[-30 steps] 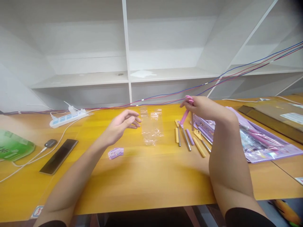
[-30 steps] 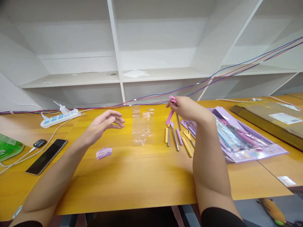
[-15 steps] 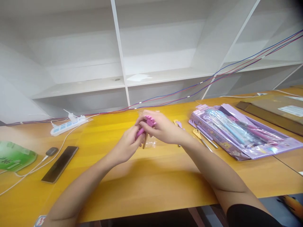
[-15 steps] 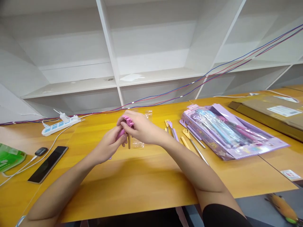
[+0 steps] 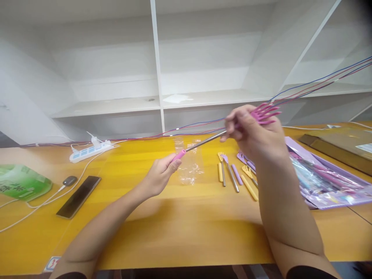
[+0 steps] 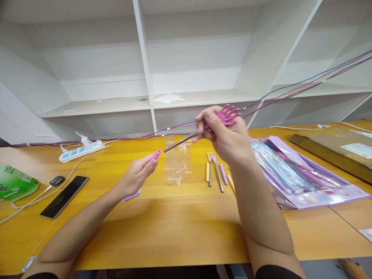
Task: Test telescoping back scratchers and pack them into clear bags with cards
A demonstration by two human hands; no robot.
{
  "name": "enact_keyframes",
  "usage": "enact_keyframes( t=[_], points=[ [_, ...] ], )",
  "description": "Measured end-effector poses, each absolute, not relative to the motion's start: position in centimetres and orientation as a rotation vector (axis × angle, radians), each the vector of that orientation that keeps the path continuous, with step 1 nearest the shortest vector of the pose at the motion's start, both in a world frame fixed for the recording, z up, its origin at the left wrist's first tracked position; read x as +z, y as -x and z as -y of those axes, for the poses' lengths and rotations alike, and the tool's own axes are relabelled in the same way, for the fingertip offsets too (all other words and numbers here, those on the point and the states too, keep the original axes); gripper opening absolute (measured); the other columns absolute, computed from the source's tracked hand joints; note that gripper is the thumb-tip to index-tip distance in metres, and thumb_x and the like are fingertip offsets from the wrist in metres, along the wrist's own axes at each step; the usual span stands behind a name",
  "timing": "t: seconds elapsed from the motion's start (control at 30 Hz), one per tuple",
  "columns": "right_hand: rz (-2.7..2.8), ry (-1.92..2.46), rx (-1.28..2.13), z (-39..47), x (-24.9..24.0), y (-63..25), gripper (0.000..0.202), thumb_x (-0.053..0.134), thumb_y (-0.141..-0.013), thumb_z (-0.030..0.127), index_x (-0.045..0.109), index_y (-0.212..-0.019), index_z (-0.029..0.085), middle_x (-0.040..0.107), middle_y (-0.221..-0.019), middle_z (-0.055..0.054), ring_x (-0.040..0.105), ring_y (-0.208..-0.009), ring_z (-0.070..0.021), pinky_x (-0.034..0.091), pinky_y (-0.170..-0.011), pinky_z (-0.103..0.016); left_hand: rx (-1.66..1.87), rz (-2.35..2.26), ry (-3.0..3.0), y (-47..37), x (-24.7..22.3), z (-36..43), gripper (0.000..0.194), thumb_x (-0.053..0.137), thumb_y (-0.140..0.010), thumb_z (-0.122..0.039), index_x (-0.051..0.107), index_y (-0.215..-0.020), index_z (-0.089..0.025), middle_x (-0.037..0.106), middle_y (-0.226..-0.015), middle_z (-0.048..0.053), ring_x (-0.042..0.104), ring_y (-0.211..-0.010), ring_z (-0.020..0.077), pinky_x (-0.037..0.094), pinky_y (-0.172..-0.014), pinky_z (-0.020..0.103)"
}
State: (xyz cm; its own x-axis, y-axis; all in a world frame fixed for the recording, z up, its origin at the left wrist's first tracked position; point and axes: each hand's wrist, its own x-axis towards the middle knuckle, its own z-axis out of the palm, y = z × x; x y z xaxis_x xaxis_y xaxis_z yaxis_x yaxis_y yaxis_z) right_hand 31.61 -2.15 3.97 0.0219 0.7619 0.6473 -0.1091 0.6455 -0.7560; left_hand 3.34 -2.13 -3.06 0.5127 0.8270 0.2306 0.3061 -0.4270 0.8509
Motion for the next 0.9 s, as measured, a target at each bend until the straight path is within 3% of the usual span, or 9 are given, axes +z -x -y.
enact_keyframes(
  t=[0.2, 0.33, 0.57, 0.9],
  points=[
    [1.240, 0.377, 0.751, 4.1, 5.6, -32.3, 0.023, 0.091, -0.087, 0.041, 0.075, -0.088, 0.023, 0.055, -0.062, 0.005, 0.037, -0.048, -0.0076, 0.060, -0.058, -0.026, 0.943, -0.820, -1.907, -3.6, -3.4, 2.0, 0.035, 0.046, -0.115, -0.050, 0.060, -0.129, -0.023, 0.052, -0.086, -0.001, 0.048, -0.077, 0.0150, 0.042, -0.073, 0.028],
    [1.212, 0.396, 0.760, 5.1, 5.9, -32.0, 0.026, 0.092, -0.083, 0.041, 0.073, -0.085, 0.024, 0.048, -0.059, 0.006, 0.032, -0.047, -0.0089, 0.051, -0.050, -0.024, 0.966, -0.888, -1.948, -3.6, -3.3, 2.1, 0.033, 0.047, -0.114, -0.049, 0.062, -0.127, -0.023, 0.059, -0.093, 0.001, 0.053, -0.084, 0.0167, 0.043, -0.079, 0.030],
    [1.273, 0.384, 0.800, 5.3, 6.0, -31.4, 0.027, 0.089, -0.084, 0.041, 0.070, -0.077, 0.023, 0.042, -0.055, 0.006, 0.029, -0.045, -0.0098, 0.052, -0.050, -0.026, 0.964, -0.921, -1.952, -3.6, -2.6, 2.7, 0.040, 0.049, -0.114, -0.053, 0.065, -0.136, -0.023, 0.066, -0.102, 0.003, 0.052, -0.083, 0.0160, 0.042, -0.078, 0.030],
    [1.309, 0.388, 0.832, 5.7, 5.8, -31.1, 0.024, 0.085, -0.088, 0.038, 0.071, -0.076, 0.021, 0.040, -0.053, 0.005, 0.033, -0.047, -0.0109, 0.048, -0.044, -0.025, 1.045, -0.834, -2.010, -3.5, -2.4, 2.6, 0.028, 0.055, -0.113, -0.041, 0.071, -0.129, -0.024, 0.073, -0.122, 0.007, 0.062, -0.099, 0.0185, 0.048, -0.091, 0.032]
  ],
)
